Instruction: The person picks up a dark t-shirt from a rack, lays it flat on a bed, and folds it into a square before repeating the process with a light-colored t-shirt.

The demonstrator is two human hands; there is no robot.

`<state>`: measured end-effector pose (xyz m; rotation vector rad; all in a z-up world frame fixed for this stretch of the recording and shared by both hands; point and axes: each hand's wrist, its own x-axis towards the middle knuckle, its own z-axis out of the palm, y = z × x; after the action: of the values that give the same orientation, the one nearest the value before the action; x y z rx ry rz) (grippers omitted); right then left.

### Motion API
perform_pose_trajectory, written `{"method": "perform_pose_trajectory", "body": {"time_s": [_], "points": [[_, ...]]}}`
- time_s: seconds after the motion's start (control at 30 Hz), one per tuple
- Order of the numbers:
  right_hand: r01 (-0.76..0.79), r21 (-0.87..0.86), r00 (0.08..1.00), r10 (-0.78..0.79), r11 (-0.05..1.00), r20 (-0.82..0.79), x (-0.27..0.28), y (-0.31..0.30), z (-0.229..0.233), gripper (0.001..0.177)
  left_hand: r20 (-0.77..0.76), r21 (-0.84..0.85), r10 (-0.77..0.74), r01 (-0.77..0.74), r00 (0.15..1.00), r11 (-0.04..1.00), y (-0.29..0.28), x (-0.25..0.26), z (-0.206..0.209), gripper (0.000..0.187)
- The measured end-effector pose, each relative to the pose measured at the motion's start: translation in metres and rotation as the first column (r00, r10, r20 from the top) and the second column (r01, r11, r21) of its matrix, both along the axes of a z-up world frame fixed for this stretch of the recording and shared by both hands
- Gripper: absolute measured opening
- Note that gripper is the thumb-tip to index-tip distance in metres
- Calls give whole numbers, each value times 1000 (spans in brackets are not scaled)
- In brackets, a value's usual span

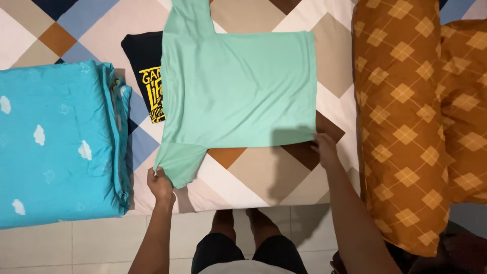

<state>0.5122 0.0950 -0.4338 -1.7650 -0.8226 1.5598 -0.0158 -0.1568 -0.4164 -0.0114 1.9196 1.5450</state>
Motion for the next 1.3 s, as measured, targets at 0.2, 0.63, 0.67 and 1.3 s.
{"method": "perform_pose_trajectory", "body": {"time_s": [0.2, 0.63, 0.67, 1.3], "points": [[202, 66, 936, -173, 977, -306, 40, -10, 20, 7, -20, -25, -15, 14, 1000, 1000, -13, 8, 3, 16], [0, -150, 999, -6, 989, -40, 49, 61, 61, 14, 338, 367, -141, 8, 930, 930, 85, -8, 71, 21], [-76, -129, 996, 69, 989, -57, 45, 78, 63, 18, 332, 422, -168, 13, 928, 907, 114, -15, 77, 23], [-181, 4, 953, 174, 984, 249, 32, 99, -18, 23, 178, -276, -73, 121, 981, 953, 159, -60, -52, 40]]}}
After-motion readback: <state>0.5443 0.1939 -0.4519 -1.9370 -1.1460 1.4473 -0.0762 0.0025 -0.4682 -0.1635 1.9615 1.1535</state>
